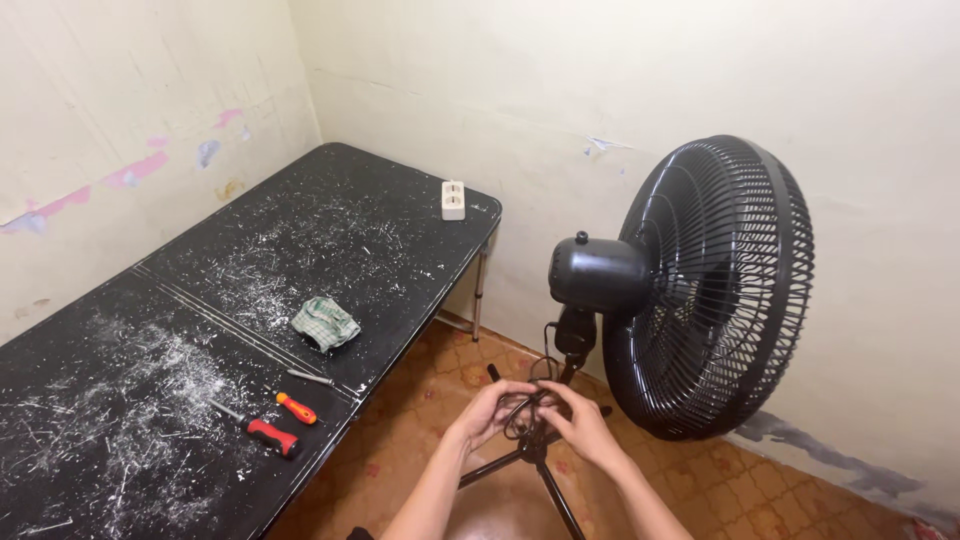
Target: The person assembles a standing fan by attaching the fan blades to the motor hub, then securing the front and rear protective grilles. The person also wipes the rear grille with a cloth and coils the power cord around the stand.
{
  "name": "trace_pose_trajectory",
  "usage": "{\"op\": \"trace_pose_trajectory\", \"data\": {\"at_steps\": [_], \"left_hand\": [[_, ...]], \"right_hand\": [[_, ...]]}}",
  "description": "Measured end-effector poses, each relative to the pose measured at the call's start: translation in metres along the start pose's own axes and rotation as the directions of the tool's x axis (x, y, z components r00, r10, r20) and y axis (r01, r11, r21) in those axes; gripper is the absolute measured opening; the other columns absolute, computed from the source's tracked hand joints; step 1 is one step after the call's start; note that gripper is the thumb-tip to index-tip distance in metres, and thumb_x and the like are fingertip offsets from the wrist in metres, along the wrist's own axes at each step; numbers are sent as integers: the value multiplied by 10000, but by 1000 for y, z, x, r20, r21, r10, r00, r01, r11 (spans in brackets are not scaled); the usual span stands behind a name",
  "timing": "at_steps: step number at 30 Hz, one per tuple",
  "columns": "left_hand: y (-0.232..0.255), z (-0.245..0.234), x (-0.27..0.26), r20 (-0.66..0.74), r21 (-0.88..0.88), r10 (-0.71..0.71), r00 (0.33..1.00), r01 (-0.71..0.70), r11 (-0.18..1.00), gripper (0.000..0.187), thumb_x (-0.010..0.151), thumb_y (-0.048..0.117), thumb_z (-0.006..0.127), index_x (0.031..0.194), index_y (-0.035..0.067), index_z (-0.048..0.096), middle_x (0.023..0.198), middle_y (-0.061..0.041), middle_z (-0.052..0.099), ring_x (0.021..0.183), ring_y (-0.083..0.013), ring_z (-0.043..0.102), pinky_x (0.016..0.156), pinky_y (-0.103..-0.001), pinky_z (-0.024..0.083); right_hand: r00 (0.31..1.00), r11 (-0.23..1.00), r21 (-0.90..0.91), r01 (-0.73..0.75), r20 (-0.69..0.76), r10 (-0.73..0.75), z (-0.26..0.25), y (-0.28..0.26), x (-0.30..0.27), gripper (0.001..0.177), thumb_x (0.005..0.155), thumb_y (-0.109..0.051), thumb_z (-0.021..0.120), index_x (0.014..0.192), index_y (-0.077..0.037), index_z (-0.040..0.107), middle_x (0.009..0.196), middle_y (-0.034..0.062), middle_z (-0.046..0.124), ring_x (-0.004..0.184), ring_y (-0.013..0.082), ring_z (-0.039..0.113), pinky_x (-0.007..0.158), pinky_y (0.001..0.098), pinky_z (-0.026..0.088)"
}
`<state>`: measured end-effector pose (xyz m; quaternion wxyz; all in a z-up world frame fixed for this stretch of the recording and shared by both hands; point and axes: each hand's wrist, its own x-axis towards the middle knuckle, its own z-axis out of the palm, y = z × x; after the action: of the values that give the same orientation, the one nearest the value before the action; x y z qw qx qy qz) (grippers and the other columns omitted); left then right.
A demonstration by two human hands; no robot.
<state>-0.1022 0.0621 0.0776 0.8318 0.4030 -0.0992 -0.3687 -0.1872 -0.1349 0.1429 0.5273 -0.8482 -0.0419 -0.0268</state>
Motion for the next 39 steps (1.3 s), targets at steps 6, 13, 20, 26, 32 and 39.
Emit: {"op": "trace_pose_trajectory", "data": {"at_steps": [6,13,20,26,32,39], "left_hand": [[26,40,-10,122,171,208,971,-227,959,604,809,42,451,1397,19,588,1231,-120,705,1125,-245,682,922,-325,535],[8,89,-12,138,882,807,575,-442,164,604,738,-7,839,1301,45,628,1229,-150,586,1146,-316,613,976,-371,490],[17,88,4,50,755,841,538,-572,321,434,831,-138,603,1197,44,749,1150,-109,689,1015,-204,744,872,-302,630],[22,92,1,-27,809,830,557,-475,345,351,838,-79,661,1135,68,778,1116,-104,686,972,-209,730,825,-303,610],[32,84,2,-15,821,786,617,-442,363,226,906,19,734,1121,66,786,939,-80,751,879,-196,748,776,-289,580],[39,72,13,-173,650,602,779,-369,664,180,964,114,670,1075,14,770,863,-37,783,757,-88,735,648,-233,581]], "right_hand": [[973,982,140,128,-209,-97,-10,28,33,205,948,-109,704,1102,13,760,864,69,787,784,108,704,700,247,564],[957,876,481,35,-269,109,-6,40,59,159,940,-97,714,1022,35,745,880,50,760,782,82,681,698,222,535],[972,809,588,-11,-184,147,-9,28,50,158,931,-123,696,1064,-41,717,874,45,759,727,79,656,663,219,527],[971,690,707,-155,-21,239,-14,21,44,152,946,-148,711,1023,-17,725,847,20,733,697,69,602,623,223,483],[979,857,513,-44,-149,139,-12,12,44,142,928,-114,730,1044,-41,765,818,-19,678,710,47,581,626,213,459],[788,835,-251,490,-282,-547,-14,-19,43,140,896,5,674,1031,-7,708,958,73,690,867,181,696,751,304,556]]}}
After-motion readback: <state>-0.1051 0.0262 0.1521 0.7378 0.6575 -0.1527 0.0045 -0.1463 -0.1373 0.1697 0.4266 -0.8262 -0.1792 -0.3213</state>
